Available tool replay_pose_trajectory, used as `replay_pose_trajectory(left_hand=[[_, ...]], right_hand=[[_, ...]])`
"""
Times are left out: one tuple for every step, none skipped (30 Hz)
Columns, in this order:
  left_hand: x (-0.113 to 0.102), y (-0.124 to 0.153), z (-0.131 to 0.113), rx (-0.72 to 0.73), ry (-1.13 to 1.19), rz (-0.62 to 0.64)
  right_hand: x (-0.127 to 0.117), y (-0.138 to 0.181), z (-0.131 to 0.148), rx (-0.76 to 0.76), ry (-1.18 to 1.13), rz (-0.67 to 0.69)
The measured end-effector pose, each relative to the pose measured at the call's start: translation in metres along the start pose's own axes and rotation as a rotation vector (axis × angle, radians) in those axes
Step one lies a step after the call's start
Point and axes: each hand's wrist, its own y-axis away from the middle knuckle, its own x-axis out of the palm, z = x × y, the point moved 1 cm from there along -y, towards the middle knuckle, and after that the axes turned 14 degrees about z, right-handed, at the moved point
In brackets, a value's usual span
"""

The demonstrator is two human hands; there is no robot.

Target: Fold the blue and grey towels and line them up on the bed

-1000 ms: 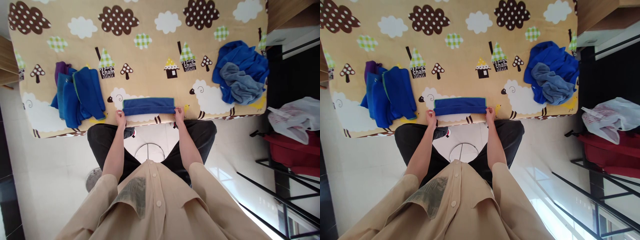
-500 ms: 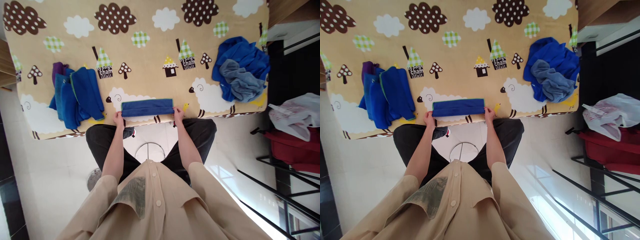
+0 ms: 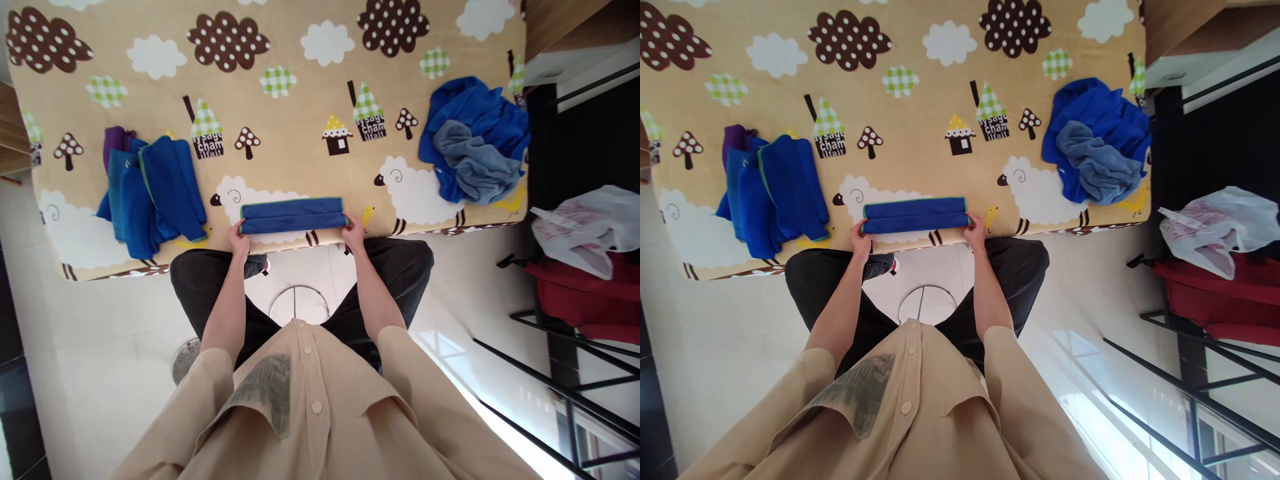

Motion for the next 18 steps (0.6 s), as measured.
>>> replay_pose_trajectory(left_hand=[[0.0, 0.0, -0.001, 0.0, -0.009, -0.003], [0.0, -0.001, -0.002, 0.0, -0.01, -0.004], [0.0, -0.002, -0.002, -0.001, -0.007, -0.002], [0.0, -0.003, -0.002, -0.004, -0.005, 0.0], [0.0, -0.005, -0.002, -0.009, -0.004, 0.005], [0.0, -0.006, -0.001, -0.017, -0.004, 0.01], [0.0, -0.007, -0.001, -0.026, -0.007, 0.015], [0.0, -0.008, -0.001, -0.037, -0.01, 0.017], [0.0, -0.009, -0.001, -0.045, -0.013, 0.017], [0.0, -0.009, -0.002, -0.051, -0.016, 0.014], [0.001, -0.009, -0.003, -0.055, -0.018, 0.01], [0.001, -0.008, -0.005, -0.057, -0.018, 0.006], [0.001, -0.007, -0.007, -0.06, -0.019, 0.004], [0.001, -0.006, -0.009, -0.068, -0.019, 0.002], [0.001, -0.006, -0.012, -0.08, -0.019, -0.001], [0.001, -0.005, -0.014, -0.094, -0.018, -0.006], [0.001, -0.005, -0.016, -0.11, -0.017, -0.013], [0.001, -0.005, -0.017, -0.123, -0.017, -0.02]], right_hand=[[0.0, -0.001, 0.0, -0.015, 0.043, -0.014], [0.0, -0.002, 0.001, -0.022, 0.081, -0.025], [0.0, -0.003, 0.001, -0.023, 0.112, -0.034], [-0.001, -0.004, 0.002, -0.022, 0.135, -0.039], [-0.001, -0.005, 0.002, -0.024, 0.152, -0.038], [-0.001, -0.006, 0.003, -0.027, 0.165, -0.033], [-0.001, -0.006, 0.003, -0.031, 0.177, -0.026], [-0.002, -0.006, 0.004, -0.033, 0.185, -0.02], [-0.002, -0.007, 0.004, -0.032, 0.191, -0.014], [-0.002, -0.007, 0.004, -0.029, 0.193, -0.007], [-0.002, -0.007, 0.003, -0.023, 0.19, -0.002], [-0.002, -0.007, 0.002, -0.016, 0.183, 0.003], [-0.002, -0.007, 0.001, -0.009, 0.172, 0.007], [-0.001, -0.007, 0.0, 0.002, 0.158, 0.01], [-0.001, -0.007, -0.001, 0.019, 0.14, 0.011], [0.0, -0.008, -0.002, 0.041, 0.118, 0.006], [0.001, -0.009, -0.003, 0.065, 0.094, -0.001], [0.002, -0.01, -0.004, 0.089, 0.07, -0.014]])
